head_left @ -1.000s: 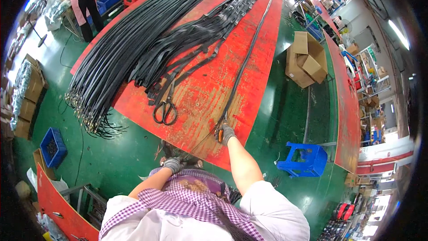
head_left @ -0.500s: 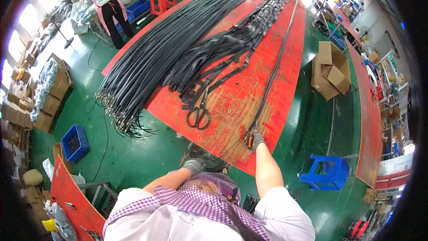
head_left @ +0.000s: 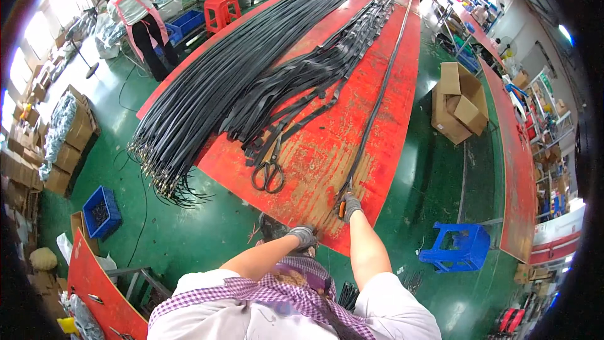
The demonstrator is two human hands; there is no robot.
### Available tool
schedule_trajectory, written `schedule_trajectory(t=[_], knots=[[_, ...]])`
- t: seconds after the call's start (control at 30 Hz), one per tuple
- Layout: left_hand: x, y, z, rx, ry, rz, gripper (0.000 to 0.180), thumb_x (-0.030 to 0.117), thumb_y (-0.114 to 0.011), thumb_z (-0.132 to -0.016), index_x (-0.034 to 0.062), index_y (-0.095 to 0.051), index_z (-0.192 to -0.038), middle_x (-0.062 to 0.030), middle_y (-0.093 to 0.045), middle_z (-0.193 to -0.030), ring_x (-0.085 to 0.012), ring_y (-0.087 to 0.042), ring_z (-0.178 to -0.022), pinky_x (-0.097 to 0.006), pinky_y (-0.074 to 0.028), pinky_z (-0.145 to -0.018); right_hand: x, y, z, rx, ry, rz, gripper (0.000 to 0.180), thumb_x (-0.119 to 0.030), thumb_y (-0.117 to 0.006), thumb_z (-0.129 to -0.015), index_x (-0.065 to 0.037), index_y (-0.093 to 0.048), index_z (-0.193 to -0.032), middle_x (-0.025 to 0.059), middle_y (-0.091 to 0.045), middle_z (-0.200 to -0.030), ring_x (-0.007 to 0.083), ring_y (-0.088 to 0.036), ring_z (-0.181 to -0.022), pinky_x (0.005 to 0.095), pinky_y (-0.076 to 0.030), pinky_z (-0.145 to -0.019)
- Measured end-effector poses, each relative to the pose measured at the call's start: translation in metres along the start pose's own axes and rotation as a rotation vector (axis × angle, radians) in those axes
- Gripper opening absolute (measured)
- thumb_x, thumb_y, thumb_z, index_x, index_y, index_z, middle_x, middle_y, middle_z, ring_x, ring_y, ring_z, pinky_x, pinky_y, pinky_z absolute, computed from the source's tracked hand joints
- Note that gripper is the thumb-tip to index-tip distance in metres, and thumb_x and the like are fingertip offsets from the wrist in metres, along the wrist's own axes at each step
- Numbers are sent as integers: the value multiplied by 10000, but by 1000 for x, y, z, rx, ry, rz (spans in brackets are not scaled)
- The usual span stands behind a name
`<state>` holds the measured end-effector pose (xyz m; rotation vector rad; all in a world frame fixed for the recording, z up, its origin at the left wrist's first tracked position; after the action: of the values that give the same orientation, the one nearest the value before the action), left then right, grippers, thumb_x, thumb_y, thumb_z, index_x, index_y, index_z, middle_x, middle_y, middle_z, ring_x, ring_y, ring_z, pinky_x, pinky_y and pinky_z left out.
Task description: The person strips the outer insulation from black cables using pliers and cuts them to length with scissors. They then gather the processed cables and place them on the floor.
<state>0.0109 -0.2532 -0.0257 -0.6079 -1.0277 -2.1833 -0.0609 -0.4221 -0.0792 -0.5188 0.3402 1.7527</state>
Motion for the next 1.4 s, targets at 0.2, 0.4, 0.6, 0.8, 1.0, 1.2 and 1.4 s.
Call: schedule_trajectory(t=[0.2,0.4,0.6,0.8,1.0,1.2,1.4], knots=[[19,4,13,115,136,118,390,329,-483,-709,56,-494,-987,-168,-517,-984,-291,-498,-906,-383,-389,-765,-4,-22,27,-50,-10,-53,220,-302,-471,-700,-142,-407,-562,34,-413,-454,210,-417,-350,362,-357,-315],[25,24,-20,499,202,237,435,298,-545,-689,47,-439,-1028,-180,-540,-859,-312,-513,-820,-360,-397,-728,1,-5,-5,-109,7,-44,217,-310,-452,-720,-128,-428,-604,51,-459,-486,225,-449,-371,376,-406,-354],[-1,-38,-57,52,255,927,379,265,-459,-793,46,-420,-1099,-50,-545,-850,-170,-524,-802,-324,-417,-701,-1,-10,7,-148,-6,-63,267,-369,-414,-768,-133,-428,-644,58,-467,-502,240,-463,-382,402,-410,-357],[12,-3,19,1,124,474,444,348,-467,-766,63,-433,-1105,-121,-524,-999,-238,-506,-915,-331,-384,-793,7,10,-22,-103,-3,-141,236,-349,-441,-752,-135,-443,-653,48,-465,-505,235,-459,-385,386,-391,-342],[-94,-29,42,209,275,267,466,388,-473,-728,75,-469,-1073,-163,-527,-994,-290,-502,-916,-344,-379,-774,-6,-16,36,-235,-135,-193,162,-256,-455,-727,-97,-477,-704,93,-511,-590,250,-516,-495,391,-451,-431],[-52,6,59,207,104,308,414,400,-505,-727,92,-523,-1003,-116,-571,-900,-222,-539,-800,-295,-402,-735,-8,1,68,-430,-236,-417,204,-164,-448,-669,-17,-505,-799,187,-555,-750,337,-541,-683,471,-445,-649],[-79,-3,67,206,126,415,373,385,-502,-733,107,-535,-979,-112,-574,-893,-221,-545,-802,-300,-406,-728,10,-36,128,-536,-103,-409,223,-159,-436,-702,-14,-486,-864,136,-541,-789,293,-540,-696,420,-452,-630]])
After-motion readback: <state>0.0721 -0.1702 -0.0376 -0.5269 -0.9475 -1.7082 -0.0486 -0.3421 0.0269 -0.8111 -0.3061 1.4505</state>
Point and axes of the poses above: each hand's wrist, its own z-axis away from the middle knuckle, its own y-axis out of the back of the hand, x = y × z, the point moved 8 cm from there along -z, towards the middle knuckle
